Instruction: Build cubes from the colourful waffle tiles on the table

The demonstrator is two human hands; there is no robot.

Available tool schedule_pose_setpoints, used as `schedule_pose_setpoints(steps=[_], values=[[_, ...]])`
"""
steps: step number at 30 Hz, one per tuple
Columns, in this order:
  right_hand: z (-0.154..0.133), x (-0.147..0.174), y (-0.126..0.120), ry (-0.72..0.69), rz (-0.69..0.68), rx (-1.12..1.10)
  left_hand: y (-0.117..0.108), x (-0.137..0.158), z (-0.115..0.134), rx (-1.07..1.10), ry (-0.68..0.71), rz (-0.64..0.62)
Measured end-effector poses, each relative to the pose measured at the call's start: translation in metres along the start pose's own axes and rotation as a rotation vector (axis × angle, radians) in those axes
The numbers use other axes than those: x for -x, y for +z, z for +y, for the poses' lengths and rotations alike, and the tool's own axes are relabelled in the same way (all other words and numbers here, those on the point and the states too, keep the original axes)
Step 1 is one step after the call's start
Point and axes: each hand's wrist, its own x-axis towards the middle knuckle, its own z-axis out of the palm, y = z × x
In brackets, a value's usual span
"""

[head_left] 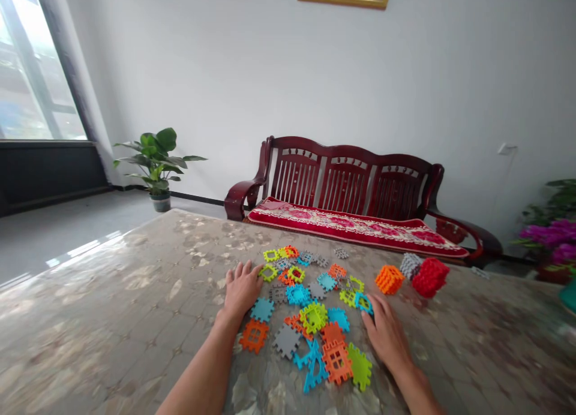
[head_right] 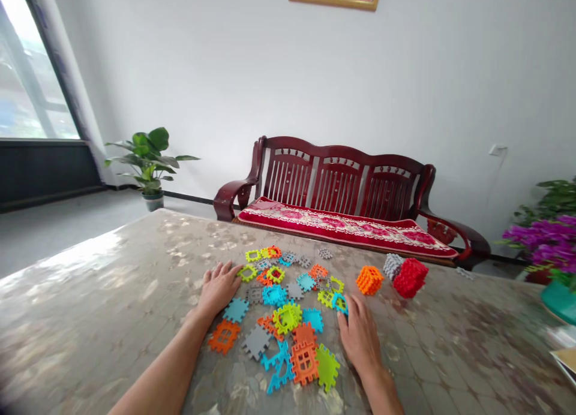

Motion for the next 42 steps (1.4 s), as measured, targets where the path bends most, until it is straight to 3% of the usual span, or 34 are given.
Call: schedule_pose_setpoints(steps=[7, 15, 22, 27, 31, 37, 42], values=[[-0.013, -0.011, -0.004, -0.042, 0.046, -0.081, 0.002, -0.002, 0.001, 0.06, -0.035, 0.034], [-0.088, -0.072, 0.025, -0.107, -0.161, -0.275, 0.003, -0.002, 0.003, 0.087, -0.064, 0.06], [-0.148, -0.136, 0.055, -0.208, -0.329, -0.168, -0.001, -0.001, 0.005, 0.118, -0.096, 0.062], [-0.176, -0.155, 0.076, -0.258, -0.415, -0.093, -0.002, -0.001, 0.005, 0.127, -0.105, 0.063], [-0.177, -0.153, 0.078, -0.352, -0.436, -0.132, 0.003, -0.002, 0.003, 0.133, -0.102, 0.094], [-0.147, -0.142, 0.057, -0.451, -0.385, -0.214, 0.001, -0.002, 0.005, 0.144, -0.112, 0.089], [-0.125, -0.14, 0.054, -0.367, -0.365, -0.319, -0.004, -0.001, 0.006, 0.162, -0.116, 0.075]])
